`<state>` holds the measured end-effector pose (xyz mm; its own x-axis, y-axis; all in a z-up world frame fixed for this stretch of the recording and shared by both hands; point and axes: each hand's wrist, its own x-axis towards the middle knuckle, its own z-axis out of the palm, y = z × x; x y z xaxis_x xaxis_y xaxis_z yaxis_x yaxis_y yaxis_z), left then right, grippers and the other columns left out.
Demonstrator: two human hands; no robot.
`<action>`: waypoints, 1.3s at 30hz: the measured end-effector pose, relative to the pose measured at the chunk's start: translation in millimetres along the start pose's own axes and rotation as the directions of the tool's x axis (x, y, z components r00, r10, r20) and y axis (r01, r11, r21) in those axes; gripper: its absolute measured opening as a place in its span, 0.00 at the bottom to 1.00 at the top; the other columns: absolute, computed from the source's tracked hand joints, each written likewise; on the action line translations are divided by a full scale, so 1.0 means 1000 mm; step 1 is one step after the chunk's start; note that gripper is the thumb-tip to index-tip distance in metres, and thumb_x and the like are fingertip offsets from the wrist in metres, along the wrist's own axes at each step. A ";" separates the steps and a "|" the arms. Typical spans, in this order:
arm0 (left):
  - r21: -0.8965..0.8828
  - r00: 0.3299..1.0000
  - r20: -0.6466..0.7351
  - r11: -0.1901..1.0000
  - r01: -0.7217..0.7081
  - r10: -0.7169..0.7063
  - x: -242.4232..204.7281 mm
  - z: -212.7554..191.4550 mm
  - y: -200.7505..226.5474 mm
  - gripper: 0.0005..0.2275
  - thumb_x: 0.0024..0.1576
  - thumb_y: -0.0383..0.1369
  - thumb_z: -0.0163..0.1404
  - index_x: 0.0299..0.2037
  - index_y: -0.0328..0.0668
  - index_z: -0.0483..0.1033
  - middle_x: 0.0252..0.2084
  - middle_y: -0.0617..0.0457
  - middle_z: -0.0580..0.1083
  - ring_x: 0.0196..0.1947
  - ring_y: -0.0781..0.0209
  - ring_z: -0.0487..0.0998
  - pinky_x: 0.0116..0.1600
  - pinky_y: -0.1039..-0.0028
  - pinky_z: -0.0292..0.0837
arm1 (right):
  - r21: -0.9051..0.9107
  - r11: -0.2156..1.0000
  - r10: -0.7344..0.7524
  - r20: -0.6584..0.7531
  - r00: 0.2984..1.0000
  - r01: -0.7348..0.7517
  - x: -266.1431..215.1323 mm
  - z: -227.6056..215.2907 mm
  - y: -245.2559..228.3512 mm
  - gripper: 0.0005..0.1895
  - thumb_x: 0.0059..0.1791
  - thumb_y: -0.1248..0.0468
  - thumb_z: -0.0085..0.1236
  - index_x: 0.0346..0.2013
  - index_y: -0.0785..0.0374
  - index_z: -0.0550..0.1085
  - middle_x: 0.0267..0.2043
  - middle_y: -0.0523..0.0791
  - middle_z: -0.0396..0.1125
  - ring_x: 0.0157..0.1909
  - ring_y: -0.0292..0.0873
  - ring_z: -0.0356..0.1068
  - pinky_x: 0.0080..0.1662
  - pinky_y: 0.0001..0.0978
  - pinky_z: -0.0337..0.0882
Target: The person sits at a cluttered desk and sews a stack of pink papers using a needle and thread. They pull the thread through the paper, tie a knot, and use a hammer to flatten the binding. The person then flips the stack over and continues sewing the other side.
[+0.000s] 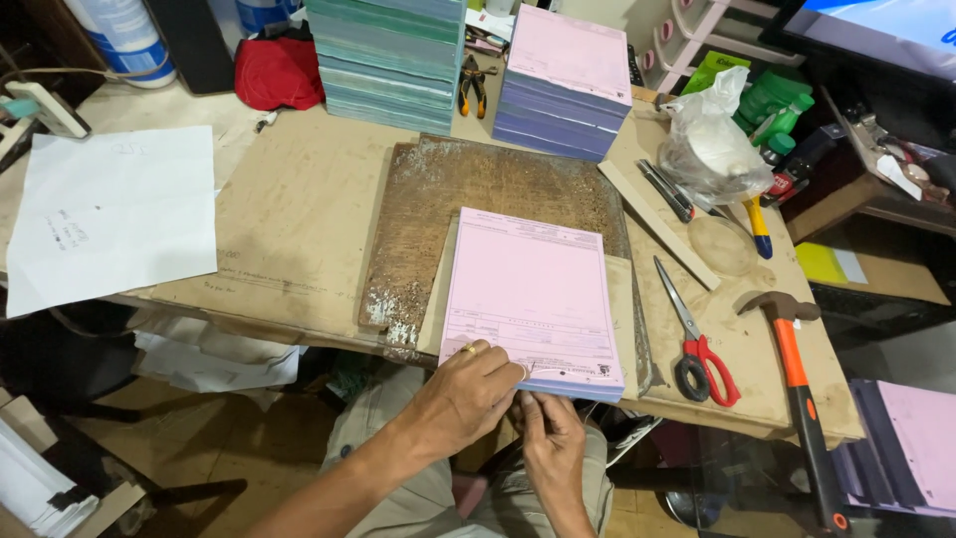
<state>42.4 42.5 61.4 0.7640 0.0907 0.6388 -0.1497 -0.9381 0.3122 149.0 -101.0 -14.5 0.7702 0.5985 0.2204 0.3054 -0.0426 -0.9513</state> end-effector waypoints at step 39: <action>0.315 0.922 -0.047 0.881 -0.352 0.385 0.026 0.013 -0.043 0.07 0.62 0.18 0.48 0.33 0.36 0.74 0.23 0.52 0.71 0.21 0.63 0.69 0.22 0.77 0.66 | -0.476 0.553 -0.601 0.340 0.723 0.684 0.062 -0.095 -0.029 0.14 0.54 0.61 0.53 0.50 0.66 0.75 0.54 0.51 0.70 0.53 0.48 0.69 0.53 0.39 0.73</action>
<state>76.6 80.7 55.6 0.6167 -0.2620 0.7424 -0.2036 -0.9640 -0.1711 241.1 -138.2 47.6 0.1831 0.7302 0.6582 0.9619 0.0050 -0.2732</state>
